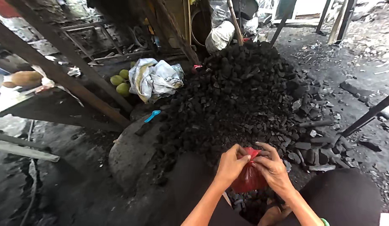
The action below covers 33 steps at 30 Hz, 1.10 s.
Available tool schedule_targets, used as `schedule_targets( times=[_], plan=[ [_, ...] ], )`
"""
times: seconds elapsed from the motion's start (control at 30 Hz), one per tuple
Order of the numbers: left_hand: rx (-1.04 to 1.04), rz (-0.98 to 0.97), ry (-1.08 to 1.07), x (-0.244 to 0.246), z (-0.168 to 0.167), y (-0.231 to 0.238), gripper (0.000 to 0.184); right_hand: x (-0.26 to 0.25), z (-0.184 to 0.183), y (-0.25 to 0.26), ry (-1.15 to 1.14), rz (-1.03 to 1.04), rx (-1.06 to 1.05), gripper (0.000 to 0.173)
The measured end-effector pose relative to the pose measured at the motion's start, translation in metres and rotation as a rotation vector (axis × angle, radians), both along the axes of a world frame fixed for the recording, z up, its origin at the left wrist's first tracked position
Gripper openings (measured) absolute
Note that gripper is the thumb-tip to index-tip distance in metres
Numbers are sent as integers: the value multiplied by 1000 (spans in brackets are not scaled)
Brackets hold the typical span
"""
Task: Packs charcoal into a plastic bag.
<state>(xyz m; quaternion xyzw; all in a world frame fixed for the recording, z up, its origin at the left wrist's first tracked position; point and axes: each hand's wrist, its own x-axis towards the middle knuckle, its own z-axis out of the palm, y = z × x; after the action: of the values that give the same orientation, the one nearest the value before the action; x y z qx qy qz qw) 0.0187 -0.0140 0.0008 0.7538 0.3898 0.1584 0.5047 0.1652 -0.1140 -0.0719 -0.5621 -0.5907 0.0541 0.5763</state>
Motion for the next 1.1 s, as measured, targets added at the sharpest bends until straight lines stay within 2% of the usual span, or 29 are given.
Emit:
schedule_targets(
  times=[0.2,0.3,0.37,0.43,0.47,0.53,0.57,0.6,0.67,0.73,0.8,0.9,0.97,1.03,1.1],
  plan=[
    [623,-143,-172,-3,-30,-9,20,19,8,0,36,136,-166,16],
    [798,-201,-133,-2,-35,-11,22,23,5,0,-22,160,-203,19],
    [631,-245,-37,-3,-27,-13,28,25,2,-1,-79,174,-228,21],
    [174,-249,38,-2,-11,-10,31,24,0,-2,-131,165,-223,22],
    [-99,-205,8,0,-7,-7,29,23,-1,-2,-140,149,-202,21],
    [-595,-46,-160,3,-7,-7,25,20,-3,-3,-102,117,-158,18],
    [-747,17,-226,4,-6,-7,25,19,-2,-5,-58,117,-157,18],
    [-824,49,-273,4,-6,-7,25,18,1,-7,-15,117,-171,24],
    [-839,30,-315,3,-7,-10,26,14,7,-12,29,85,-198,43],
    [-763,-85,-287,-1,-8,-11,25,9,7,-12,31,32,-147,43],
    [-579,-231,-156,-4,-4,-11,23,8,6,-10,-7,2,-52,41],
    [-15,-357,152,-6,11,-11,32,5,12,-11,-26,61,-84,38],
    [351,-300,113,-4,-3,-14,29,8,19,-15,54,117,-200,34],
    [695,-219,-57,-4,-29,-4,21,16,29,-23,125,163,-292,32],
    [908,-201,-109,-11,-55,19,16,28,33,-36,143,164,-350,32]
  ],
)
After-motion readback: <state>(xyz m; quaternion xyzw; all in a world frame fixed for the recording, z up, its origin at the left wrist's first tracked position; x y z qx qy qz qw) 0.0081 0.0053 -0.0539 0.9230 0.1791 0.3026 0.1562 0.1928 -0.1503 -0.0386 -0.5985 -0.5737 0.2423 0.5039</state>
